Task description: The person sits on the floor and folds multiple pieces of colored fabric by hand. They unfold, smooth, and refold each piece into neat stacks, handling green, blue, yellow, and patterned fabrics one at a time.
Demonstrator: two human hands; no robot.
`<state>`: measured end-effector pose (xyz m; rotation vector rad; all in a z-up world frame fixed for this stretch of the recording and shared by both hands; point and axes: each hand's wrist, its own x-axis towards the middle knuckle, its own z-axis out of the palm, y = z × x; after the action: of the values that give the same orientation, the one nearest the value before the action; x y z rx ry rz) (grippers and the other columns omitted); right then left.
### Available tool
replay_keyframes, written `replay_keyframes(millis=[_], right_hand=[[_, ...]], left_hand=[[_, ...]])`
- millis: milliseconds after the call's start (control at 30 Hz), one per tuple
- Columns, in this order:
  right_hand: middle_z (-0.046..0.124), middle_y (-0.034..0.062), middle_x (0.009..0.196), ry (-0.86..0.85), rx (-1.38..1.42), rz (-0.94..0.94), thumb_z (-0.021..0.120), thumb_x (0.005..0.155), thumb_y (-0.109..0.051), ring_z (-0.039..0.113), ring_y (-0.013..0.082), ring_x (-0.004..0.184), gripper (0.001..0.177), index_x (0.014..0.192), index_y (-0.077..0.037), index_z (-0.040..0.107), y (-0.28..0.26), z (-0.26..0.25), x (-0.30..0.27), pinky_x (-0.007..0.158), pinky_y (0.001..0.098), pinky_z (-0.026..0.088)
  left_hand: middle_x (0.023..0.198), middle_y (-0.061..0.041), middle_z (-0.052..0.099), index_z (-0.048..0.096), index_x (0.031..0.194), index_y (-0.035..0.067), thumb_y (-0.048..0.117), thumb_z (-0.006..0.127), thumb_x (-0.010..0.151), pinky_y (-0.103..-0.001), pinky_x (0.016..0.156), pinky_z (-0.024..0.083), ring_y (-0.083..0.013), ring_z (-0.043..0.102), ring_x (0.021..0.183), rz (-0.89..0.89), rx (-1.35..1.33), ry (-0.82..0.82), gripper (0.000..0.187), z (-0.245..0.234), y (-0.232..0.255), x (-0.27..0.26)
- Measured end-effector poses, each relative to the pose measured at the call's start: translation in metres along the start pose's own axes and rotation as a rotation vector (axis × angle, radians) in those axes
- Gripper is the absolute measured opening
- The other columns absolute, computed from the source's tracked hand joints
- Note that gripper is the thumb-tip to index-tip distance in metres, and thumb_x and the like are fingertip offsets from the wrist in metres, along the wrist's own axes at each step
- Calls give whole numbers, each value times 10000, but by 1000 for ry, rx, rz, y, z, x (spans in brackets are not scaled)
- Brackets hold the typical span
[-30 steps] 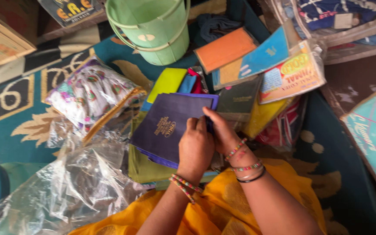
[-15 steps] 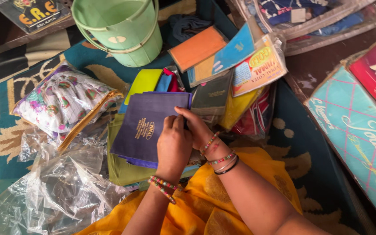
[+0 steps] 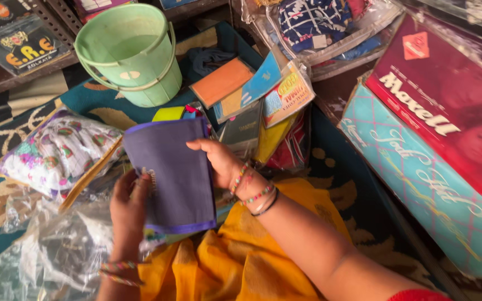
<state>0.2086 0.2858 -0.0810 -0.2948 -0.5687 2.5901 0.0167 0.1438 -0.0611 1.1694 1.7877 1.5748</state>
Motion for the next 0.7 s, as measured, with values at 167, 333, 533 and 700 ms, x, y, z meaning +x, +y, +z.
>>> replay_keyframes(millis=[167,333,533,700], right_hand=[[739,148,1173,-79,17,114,616,965,-295,727,271,1027,444,1269,27,645,-7,13,2,985,407,556],[747,173,1131,149,-156,12,609,961,-294,720,274,986,461,1259,54,656,0,-6,-3,939,404,563],[739,172,1080,248,-178,188,603,944,-218,718,297,977,365,1214,25,645,24,-34,-15,915,454,600],[718,113,1083,298,-311,92,575,891,-80,713,275,972,319,1201,-52,644,27,-43,-25,871,473,602]], left_hand=[[1254,-99,729,638,1349,15,327,607,1004,-346,946,522,-190,693,1088,-471,-536,-122,467,-29,-6,-6],[1073,-100,742,658,1224,-23,115,676,973,-358,780,594,-206,718,889,-456,-563,-89,287,-37,-8,-23],[936,-86,743,680,1103,12,70,702,908,-347,656,613,-188,715,756,-416,-404,11,204,-41,-20,-6],[940,-61,767,725,1091,-4,40,705,863,-309,665,597,-144,717,749,-298,-343,-101,233,-40,-43,16]])
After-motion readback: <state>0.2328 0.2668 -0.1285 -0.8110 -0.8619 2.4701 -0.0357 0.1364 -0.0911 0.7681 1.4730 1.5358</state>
